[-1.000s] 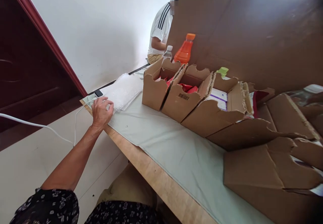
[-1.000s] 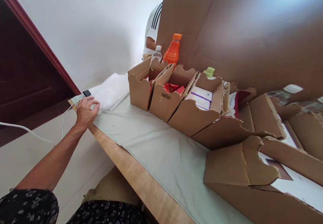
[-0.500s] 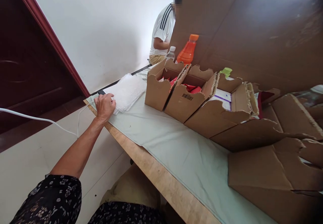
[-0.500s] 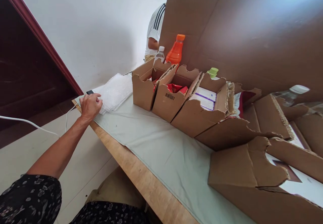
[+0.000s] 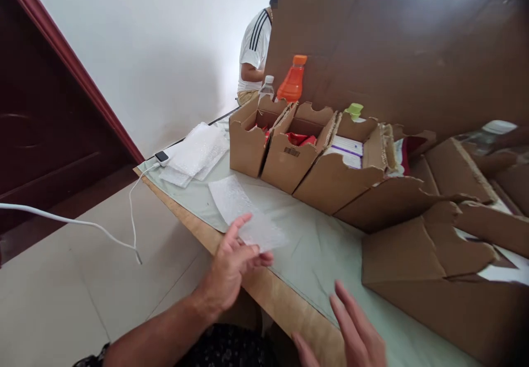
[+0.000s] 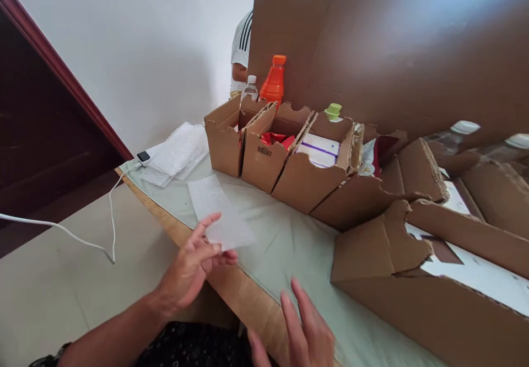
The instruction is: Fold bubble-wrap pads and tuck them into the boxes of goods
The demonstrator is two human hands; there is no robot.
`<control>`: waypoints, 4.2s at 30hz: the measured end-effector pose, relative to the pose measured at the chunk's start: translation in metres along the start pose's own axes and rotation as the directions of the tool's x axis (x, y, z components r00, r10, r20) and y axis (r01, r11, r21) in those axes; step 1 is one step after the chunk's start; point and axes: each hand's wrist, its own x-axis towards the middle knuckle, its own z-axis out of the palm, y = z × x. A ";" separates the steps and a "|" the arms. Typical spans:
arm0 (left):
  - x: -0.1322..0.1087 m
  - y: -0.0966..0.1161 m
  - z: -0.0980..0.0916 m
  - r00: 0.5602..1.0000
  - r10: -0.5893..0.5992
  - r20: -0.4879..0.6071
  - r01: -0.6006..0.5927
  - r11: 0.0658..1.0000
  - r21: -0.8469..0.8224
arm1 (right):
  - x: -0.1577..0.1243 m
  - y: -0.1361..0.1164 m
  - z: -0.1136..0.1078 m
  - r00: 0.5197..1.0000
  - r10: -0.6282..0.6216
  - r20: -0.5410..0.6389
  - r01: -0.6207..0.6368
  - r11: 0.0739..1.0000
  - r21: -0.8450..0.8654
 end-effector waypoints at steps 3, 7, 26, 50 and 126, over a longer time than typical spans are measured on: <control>-0.024 -0.027 0.016 0.973 -0.154 0.172 0.148 0.988 0.050 | 0.022 0.004 0.019 0.992 -0.098 -0.083 0.091 0.992 -0.083; -0.048 -0.032 0.009 0.796 -0.366 0.483 0.216 0.916 0.338 | 0.025 0.039 0.005 0.996 -0.091 -0.021 0.089 0.991 -0.096; -0.004 -0.088 0.022 0.488 0.097 0.867 -0.858 -0.127 0.497 | -0.043 0.039 -0.054 0.961 0.156 0.230 -0.078 0.945 -0.316; 0.002 -0.025 -0.037 0.576 0.247 0.780 -0.737 -0.258 0.625 | -0.089 0.052 -0.091 0.967 0.255 -0.013 -0.236 0.872 -0.430; -0.019 -0.062 0.002 0.658 0.224 0.719 -0.726 -0.067 0.685 | -0.029 0.018 -0.011 0.947 0.311 0.075 -0.307 0.950 -0.062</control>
